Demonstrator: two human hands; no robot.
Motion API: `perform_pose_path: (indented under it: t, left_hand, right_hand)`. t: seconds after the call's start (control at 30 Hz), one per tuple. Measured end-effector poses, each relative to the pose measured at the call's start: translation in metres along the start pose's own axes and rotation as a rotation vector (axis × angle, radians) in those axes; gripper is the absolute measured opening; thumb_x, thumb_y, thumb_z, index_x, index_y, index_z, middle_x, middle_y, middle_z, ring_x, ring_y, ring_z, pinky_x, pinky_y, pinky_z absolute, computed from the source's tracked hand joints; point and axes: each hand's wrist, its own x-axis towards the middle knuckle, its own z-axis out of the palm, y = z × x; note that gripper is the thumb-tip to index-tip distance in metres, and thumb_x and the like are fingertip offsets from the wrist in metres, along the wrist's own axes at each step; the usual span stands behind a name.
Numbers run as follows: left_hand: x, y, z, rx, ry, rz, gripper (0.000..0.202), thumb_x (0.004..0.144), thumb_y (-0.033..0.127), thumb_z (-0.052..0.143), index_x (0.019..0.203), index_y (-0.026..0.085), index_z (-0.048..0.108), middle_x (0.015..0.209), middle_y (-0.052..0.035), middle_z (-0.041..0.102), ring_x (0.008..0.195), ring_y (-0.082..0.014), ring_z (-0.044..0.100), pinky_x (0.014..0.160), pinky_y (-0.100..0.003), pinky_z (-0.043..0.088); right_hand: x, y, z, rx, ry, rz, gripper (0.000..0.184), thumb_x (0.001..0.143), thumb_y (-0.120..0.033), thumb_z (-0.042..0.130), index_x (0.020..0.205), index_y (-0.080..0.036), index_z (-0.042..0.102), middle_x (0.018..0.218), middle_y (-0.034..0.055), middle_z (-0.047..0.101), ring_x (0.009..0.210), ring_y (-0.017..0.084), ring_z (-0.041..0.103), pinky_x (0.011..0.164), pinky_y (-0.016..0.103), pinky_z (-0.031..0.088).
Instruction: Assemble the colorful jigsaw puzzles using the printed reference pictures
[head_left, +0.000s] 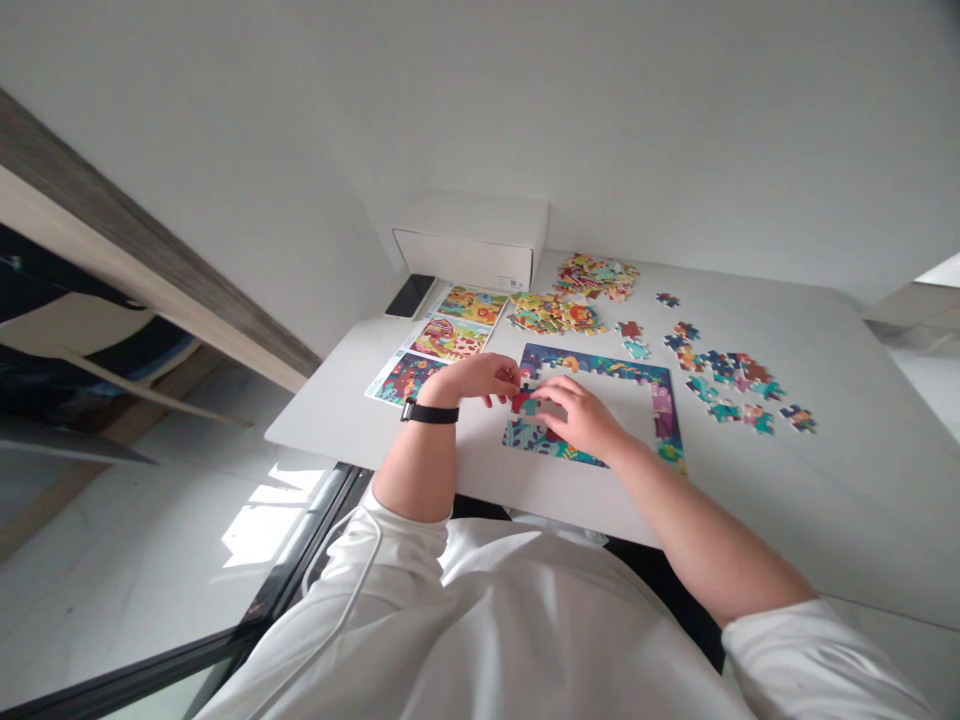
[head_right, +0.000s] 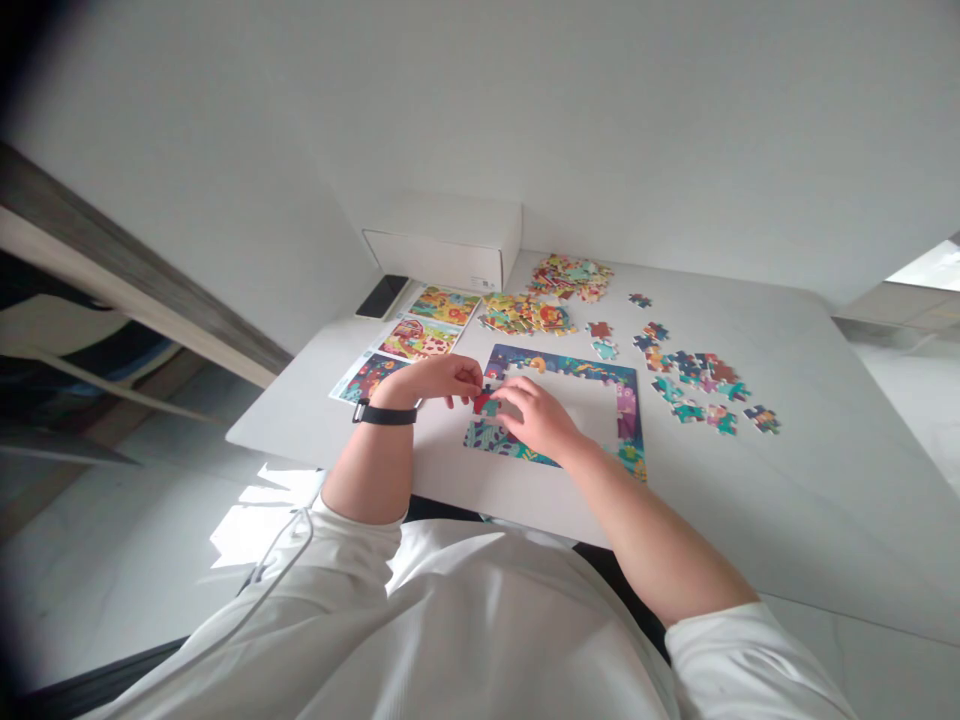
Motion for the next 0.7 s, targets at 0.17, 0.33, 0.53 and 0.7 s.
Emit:
perform_pose_path:
  t: [0.17,0.33,0.53,0.7]
  left_hand:
    - [0.001,-0.004,0.003,0.046,0.012,-0.054,0.012,0.063,0.018,0.079,0.074,0.023,0.076,0.069,-0.0027,0.076,0.061,-0.0186,0.072,0.049,-0.021,0.048]
    - [0.002,-0.002,0.008,0.114,0.045,-0.078,0.014,0.059,0.018,0.077,0.072,0.023,0.077,0.066,-0.0017,0.073,0.057,-0.0187,0.068,0.046,-0.022,0.046]
    - [0.005,-0.005,0.007,0.333,0.004,-0.093,0.017,0.069,0.025,0.074,0.086,0.021,0.076,0.074,-0.0008,0.075,0.056,-0.0146,0.066,0.049,-0.021,0.045]
    - [0.006,-0.002,0.009,0.464,-0.030,-0.141,0.022,0.076,0.027,0.070,0.096,0.019,0.075,0.080,-0.0016,0.076,0.059,-0.0133,0.066,0.054,-0.022,0.047]
  right_hand:
    - [-0.001,0.006,0.010,0.009,-0.059,-0.015,0.034,0.098,-0.020,0.073,0.128,-0.035,0.079,0.128,0.0087,0.071,0.121,0.030,0.072,0.109,0.051,0.061]
    - [-0.002,0.010,0.012,-0.032,-0.084,-0.017,0.031,0.098,-0.018,0.074,0.123,-0.033,0.083,0.124,0.0088,0.072,0.116,0.029,0.074,0.108,0.049,0.060]
    - [-0.001,0.010,0.012,-0.124,-0.106,-0.010,0.029,0.097,-0.018,0.077,0.123,-0.029,0.084,0.122,0.0095,0.073,0.112,0.028,0.073,0.105,0.047,0.059]
    - [-0.001,0.009,0.013,-0.193,-0.127,-0.023,0.028,0.099,-0.019,0.076,0.124,-0.027,0.084,0.122,0.0103,0.074,0.113,0.028,0.072,0.105,0.046,0.058]
